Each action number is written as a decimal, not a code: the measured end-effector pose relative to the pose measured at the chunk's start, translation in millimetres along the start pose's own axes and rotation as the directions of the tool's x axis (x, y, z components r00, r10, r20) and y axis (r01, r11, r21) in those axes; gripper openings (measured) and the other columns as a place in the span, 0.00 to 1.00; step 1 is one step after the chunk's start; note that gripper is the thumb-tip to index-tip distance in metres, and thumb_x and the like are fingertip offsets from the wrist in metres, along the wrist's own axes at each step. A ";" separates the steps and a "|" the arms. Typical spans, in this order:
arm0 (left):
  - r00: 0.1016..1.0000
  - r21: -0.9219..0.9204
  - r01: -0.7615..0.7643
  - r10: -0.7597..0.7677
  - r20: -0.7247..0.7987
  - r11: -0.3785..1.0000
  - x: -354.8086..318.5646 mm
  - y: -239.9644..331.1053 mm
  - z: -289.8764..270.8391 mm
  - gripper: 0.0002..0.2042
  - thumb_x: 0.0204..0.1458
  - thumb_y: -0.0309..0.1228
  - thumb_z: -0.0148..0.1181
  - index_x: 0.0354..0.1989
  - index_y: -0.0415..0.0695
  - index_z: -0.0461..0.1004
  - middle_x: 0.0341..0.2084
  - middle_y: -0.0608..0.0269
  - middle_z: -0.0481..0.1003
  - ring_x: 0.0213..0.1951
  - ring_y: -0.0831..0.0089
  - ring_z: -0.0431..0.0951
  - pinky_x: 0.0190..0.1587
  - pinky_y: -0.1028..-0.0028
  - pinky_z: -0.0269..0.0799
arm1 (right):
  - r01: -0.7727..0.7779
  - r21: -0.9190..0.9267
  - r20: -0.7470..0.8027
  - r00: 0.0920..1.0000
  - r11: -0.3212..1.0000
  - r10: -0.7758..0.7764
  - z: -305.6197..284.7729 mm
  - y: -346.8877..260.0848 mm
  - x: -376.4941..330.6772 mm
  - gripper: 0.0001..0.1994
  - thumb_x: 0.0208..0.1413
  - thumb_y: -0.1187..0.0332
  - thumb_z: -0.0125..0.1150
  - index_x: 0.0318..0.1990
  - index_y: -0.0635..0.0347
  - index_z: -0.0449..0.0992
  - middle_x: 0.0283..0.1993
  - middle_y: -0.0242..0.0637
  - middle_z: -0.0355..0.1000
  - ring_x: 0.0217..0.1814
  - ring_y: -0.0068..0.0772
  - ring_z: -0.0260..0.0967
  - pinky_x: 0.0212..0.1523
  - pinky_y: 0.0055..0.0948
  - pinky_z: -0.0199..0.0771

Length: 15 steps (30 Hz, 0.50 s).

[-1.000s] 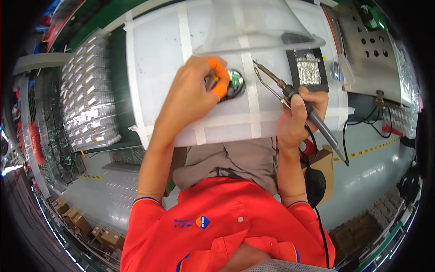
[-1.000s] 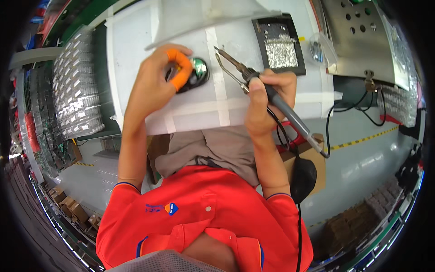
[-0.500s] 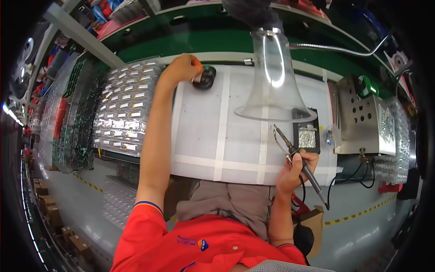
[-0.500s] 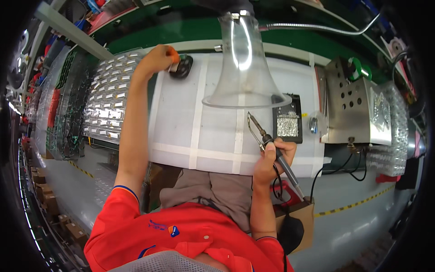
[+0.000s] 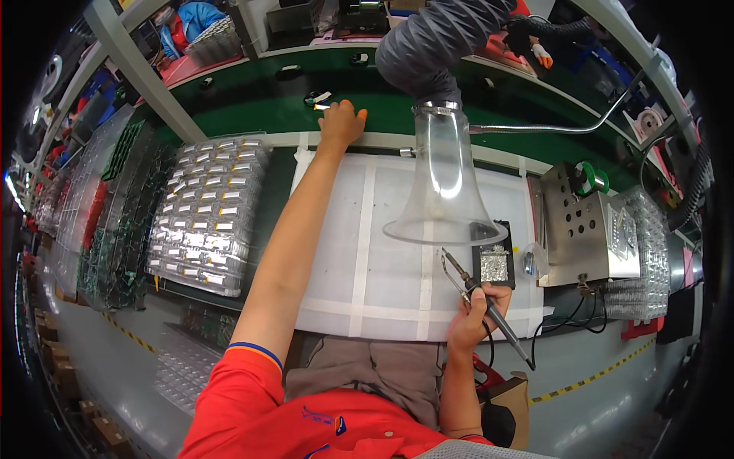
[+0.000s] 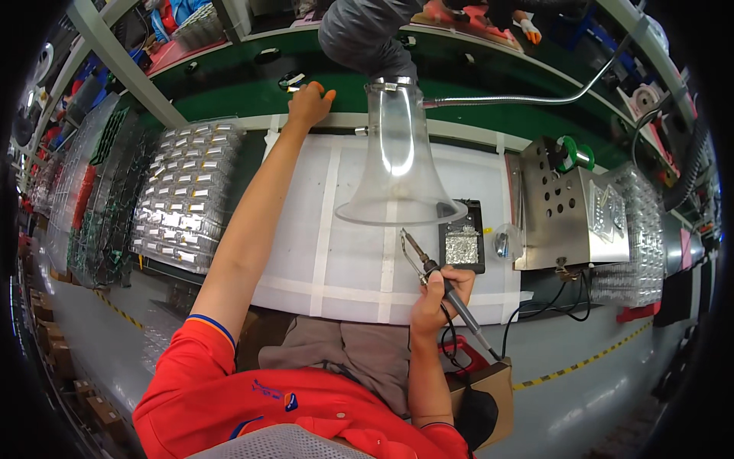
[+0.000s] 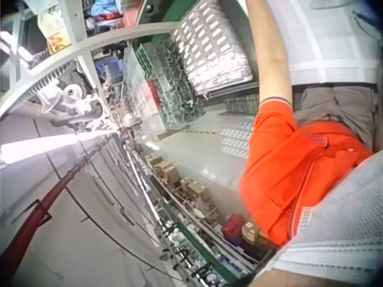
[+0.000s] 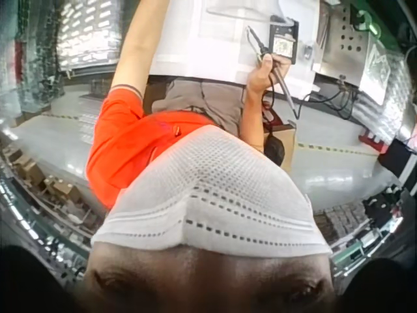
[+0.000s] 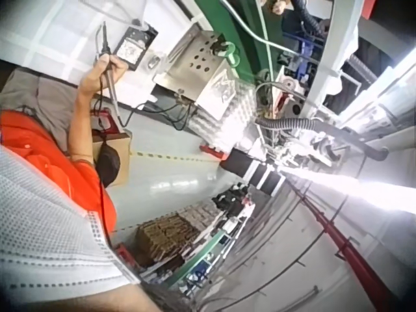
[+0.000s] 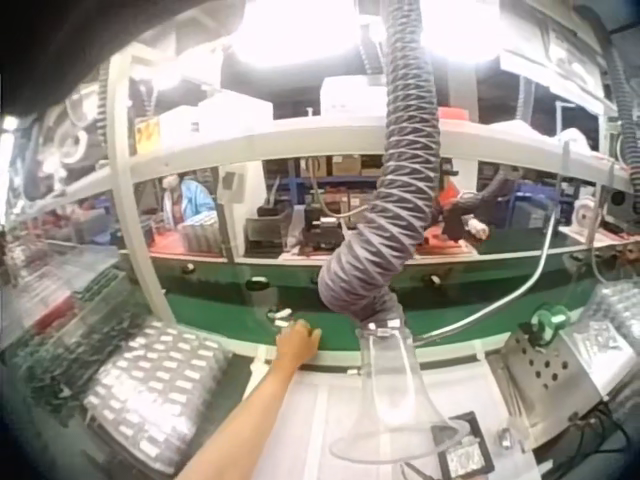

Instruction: Soldering electronic components onto a printed circuit board at an industrial workstation.

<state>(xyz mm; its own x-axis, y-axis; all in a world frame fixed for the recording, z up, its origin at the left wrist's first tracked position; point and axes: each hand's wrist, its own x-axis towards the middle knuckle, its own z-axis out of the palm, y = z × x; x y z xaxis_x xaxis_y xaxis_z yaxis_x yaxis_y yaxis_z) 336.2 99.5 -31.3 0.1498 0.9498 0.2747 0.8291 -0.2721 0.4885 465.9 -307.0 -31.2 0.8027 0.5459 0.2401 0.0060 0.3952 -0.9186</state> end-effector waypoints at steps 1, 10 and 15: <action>0.999 0.107 0.054 -0.054 0.003 0.993 6.6 -1.7 1.8 0.22 0.51 0.45 0.60 0.46 0.40 0.70 0.45 0.48 0.71 0.52 0.52 0.69 0.52 0.51 0.62 | -0.006 -0.009 -0.007 1.000 1.000 0.006 0.0 0.9 -0.3 0.07 0.53 0.75 0.51 0.35 0.56 0.59 0.25 0.28 0.56 0.19 0.15 0.47 0.18 0.17 0.47; 0.978 0.268 -0.051 0.102 -0.181 0.962 99.1 -20.1 39.5 0.30 0.48 0.53 0.57 0.51 0.40 0.70 0.53 0.44 0.64 0.58 0.48 0.59 0.58 0.48 0.54 | -0.039 -0.005 -0.016 0.999 0.999 0.039 2.6 2.3 3.4 0.09 0.51 0.72 0.53 0.33 0.57 0.58 0.26 0.30 0.54 0.23 0.17 0.54 0.21 0.16 0.56; 0.577 -0.177 -0.798 0.648 -0.496 0.576 170.8 -22.3 91.2 0.20 0.52 0.44 0.56 0.48 0.44 0.74 0.50 0.55 0.70 0.52 0.64 0.68 0.54 0.58 0.65 | -0.083 -0.088 -0.070 0.995 0.993 0.077 -3.0 3.5 1.1 0.15 0.49 0.64 0.58 0.33 0.59 0.57 0.27 0.32 0.57 0.29 0.22 0.55 0.32 0.21 0.60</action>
<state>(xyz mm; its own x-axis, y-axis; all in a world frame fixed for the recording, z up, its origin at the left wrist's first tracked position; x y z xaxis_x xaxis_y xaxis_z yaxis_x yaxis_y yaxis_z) 392.5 281.9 -70.8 0.3566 0.2951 0.8864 0.2624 -0.9422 0.2082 468.6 -307.1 -35.2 0.8403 0.5219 0.1464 -0.0079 0.2819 -0.9594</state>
